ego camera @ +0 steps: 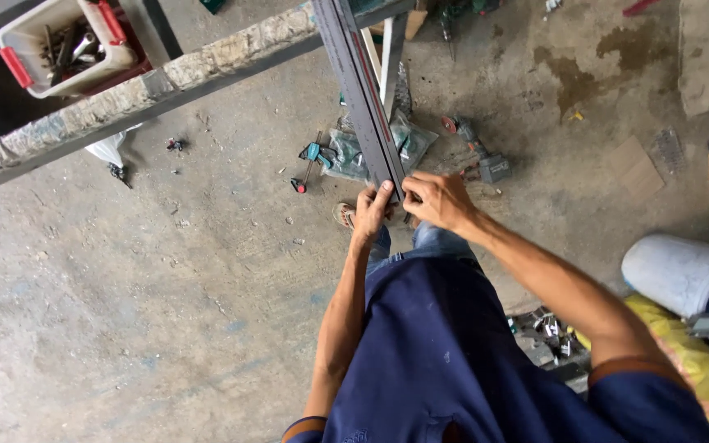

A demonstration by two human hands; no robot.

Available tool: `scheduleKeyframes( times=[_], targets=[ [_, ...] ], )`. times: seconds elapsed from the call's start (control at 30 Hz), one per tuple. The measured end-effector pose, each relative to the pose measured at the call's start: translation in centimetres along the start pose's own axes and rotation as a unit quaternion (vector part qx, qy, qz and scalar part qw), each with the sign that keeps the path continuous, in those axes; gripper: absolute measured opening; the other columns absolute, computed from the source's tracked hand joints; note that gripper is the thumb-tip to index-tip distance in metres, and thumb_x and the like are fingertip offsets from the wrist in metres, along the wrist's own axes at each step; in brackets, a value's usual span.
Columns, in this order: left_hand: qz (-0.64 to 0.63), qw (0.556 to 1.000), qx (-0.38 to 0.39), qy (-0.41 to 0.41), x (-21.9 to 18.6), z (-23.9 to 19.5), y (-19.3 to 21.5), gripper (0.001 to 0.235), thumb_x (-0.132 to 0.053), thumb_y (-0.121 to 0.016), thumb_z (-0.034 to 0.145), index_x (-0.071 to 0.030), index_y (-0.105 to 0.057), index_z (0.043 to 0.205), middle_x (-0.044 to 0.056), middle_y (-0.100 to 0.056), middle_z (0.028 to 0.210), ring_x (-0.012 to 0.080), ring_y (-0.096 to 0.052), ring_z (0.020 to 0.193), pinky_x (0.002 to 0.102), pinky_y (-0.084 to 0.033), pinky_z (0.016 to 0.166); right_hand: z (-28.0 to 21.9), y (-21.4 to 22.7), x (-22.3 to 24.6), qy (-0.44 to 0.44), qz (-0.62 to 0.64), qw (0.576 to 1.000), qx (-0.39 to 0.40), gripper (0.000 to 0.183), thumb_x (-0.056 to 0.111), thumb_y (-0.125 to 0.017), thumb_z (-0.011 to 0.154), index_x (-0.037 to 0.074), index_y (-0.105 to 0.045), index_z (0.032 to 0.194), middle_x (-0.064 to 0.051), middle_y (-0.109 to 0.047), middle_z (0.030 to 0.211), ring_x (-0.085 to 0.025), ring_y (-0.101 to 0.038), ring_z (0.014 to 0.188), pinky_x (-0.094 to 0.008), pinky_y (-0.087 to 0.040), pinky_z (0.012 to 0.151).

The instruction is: Fitting small components and a long metal profile into a larger frame structure, using an angle grinder and a clamp.

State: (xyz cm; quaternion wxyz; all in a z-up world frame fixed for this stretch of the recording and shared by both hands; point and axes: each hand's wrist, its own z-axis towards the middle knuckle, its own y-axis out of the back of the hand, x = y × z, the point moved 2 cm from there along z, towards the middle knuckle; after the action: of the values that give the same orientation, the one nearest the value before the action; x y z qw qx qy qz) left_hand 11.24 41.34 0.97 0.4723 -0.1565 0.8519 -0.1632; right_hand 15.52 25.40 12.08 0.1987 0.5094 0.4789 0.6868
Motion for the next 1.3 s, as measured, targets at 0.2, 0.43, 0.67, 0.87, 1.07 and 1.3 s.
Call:
scheduleKeyframes(
  times=[0.2,0.43,0.67,0.87,1.07,1.3],
  targets=[
    [0.002,1.000,0.006,0.013,2.1,1.0,1.5,0.038,-0.035,-0.066,0.104,-0.004,-0.058,0.083,0.015,-0.059,0.063,0.0138,-0.051,0.048,0.029,-0.045,0.043,1.4,0.2,-2.2,0.105,0.027,0.994,0.008,0.012,0.014,-0.067,0.085,0.018,-0.059,0.077,-0.003,-0.056,0.066,-0.030,-0.068,0.063,-0.038,-0.052,0.054],
    [-0.012,1.000,-0.004,0.003,0.7,0.7,0.4,0.039,-0.036,-0.066,0.103,-0.004,-0.059,0.083,0.015,-0.058,0.060,0.0131,-0.048,0.045,0.030,-0.043,0.042,0.2,1.9,-2.6,-0.022,0.211,0.974,0.080,0.014,0.019,-0.070,0.094,0.011,-0.074,0.104,-0.011,-0.076,0.103,-0.034,-0.072,0.082,-0.043,-0.057,0.071],
    [-0.015,0.999,-0.028,0.012,0.0,0.5,0.7,0.040,-0.038,-0.069,0.100,-0.005,-0.059,0.081,0.008,-0.048,0.055,0.0136,-0.047,0.042,0.029,-0.043,0.042,-0.3,-0.6,-0.6,-0.021,0.082,0.996,0.023,0.006,0.022,-0.066,0.098,0.016,-0.066,0.099,-0.006,-0.070,0.086,-0.029,-0.073,0.080,-0.041,-0.057,0.066],
    [0.009,1.000,-0.008,0.006,0.9,0.8,2.2,0.044,-0.041,-0.065,0.102,-0.004,-0.059,0.078,0.007,-0.045,0.051,0.0149,-0.045,0.040,0.031,-0.039,0.041,0.5,-3.2,-2.4,0.178,-0.063,0.981,-0.045,0.007,0.018,-0.061,0.090,0.015,-0.055,0.091,0.000,-0.056,0.075,-0.022,-0.065,0.051,-0.033,-0.051,0.047],
    [0.058,0.998,0.010,-0.010,-0.2,0.4,1.8,0.049,-0.044,-0.057,0.106,-0.005,-0.060,0.076,0.007,-0.047,0.050,0.0147,-0.047,0.042,0.029,-0.040,0.042,3.9,-2.9,-4.5,0.354,-0.098,0.929,-0.034,0.009,0.016,-0.056,0.090,0.010,-0.057,0.097,-0.002,-0.055,0.088,-0.018,-0.064,0.052,-0.034,-0.053,0.053],
    [0.032,0.998,-0.016,-0.047,-0.6,0.0,0.8,0.048,-0.042,-0.055,0.106,-0.005,-0.061,0.076,0.006,-0.048,0.049,0.0136,-0.048,0.042,0.029,-0.044,0.043,2.2,-0.9,-5.3,0.070,0.228,0.965,0.107,0.016,0.020,-0.065,0.099,0.006,-0.073,0.099,-0.014,-0.071,0.082,-0.037,-0.073,0.078,-0.046,-0.058,0.069]
  ],
)
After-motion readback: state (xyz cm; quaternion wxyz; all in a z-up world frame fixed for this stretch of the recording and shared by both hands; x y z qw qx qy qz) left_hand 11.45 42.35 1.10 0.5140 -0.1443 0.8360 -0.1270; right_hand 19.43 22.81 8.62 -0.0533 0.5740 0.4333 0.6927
